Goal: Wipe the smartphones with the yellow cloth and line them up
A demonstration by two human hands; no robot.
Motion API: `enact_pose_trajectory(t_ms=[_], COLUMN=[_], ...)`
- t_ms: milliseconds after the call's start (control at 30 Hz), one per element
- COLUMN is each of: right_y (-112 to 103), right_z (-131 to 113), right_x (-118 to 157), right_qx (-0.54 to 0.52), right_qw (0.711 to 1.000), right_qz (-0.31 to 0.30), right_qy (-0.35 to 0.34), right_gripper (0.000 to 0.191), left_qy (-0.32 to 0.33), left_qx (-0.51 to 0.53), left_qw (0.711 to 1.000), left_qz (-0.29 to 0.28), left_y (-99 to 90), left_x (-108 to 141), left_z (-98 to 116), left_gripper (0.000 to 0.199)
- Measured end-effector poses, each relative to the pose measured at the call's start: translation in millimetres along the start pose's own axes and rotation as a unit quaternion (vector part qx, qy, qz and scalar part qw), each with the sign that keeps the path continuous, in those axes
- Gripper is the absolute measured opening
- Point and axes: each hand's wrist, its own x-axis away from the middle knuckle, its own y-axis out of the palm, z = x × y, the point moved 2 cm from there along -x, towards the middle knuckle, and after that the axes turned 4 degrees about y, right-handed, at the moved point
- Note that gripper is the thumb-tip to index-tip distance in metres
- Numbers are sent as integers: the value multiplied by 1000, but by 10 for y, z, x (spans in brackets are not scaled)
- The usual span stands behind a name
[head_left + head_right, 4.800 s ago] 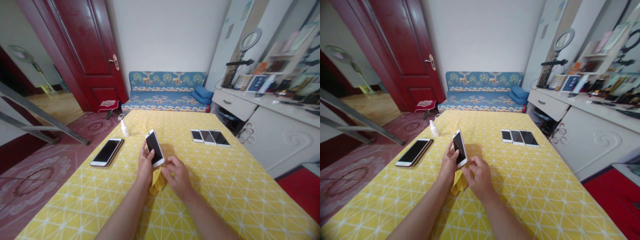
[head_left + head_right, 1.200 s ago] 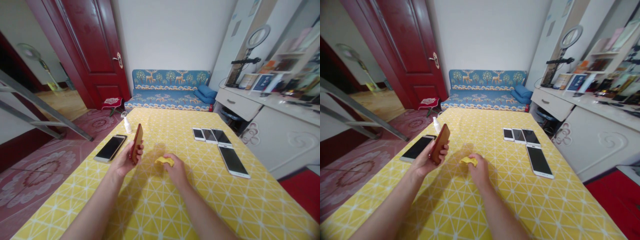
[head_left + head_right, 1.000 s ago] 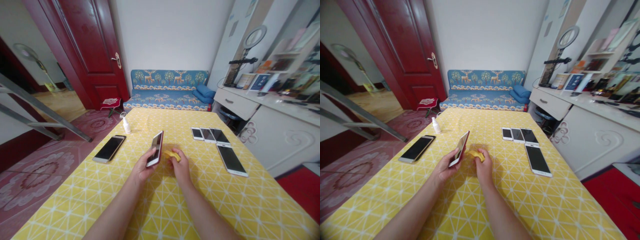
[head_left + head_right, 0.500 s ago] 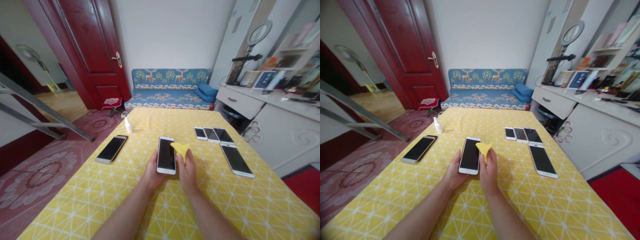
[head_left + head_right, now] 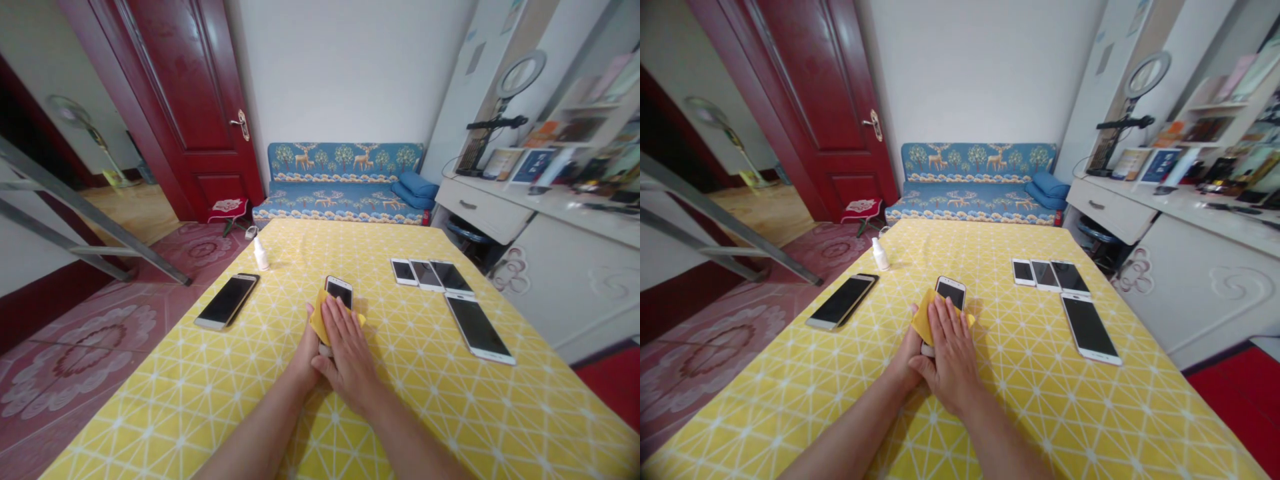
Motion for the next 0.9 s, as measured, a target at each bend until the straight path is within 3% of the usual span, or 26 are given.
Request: enact_pose_trajectory(t_ms=[100,333,433,533,700,900], right_y=[25,-45,-169,-259,-197,-43], right_z=[103,349,430,417,238,-5], right_x=[-30,-107,-123,-126,-115,-61], right_qx=[-6,-60,-71,-57,-22,-36], right_qw=[998,977,963,960,985,998], right_qz=[38,154,216,238,158,18], right_qy=[44,133,144,136,69,-41], right_gripper=[77,63,59,58,60,59], left_qy=[-30,-55,-82,-112,-105,-31], left_qx=[4,-84,-96,-74,-49,35], left_qw=[999,991,984,982,987,999], left_qz=[-39,-92,-127,-136,-115,-24], left_y=[-34,98,137,137,112,6], left_x=[15,107,145,164,141,29], left_z=[109,125,133,97,59,15], left_gripper=[55,48,49,55,67,77])
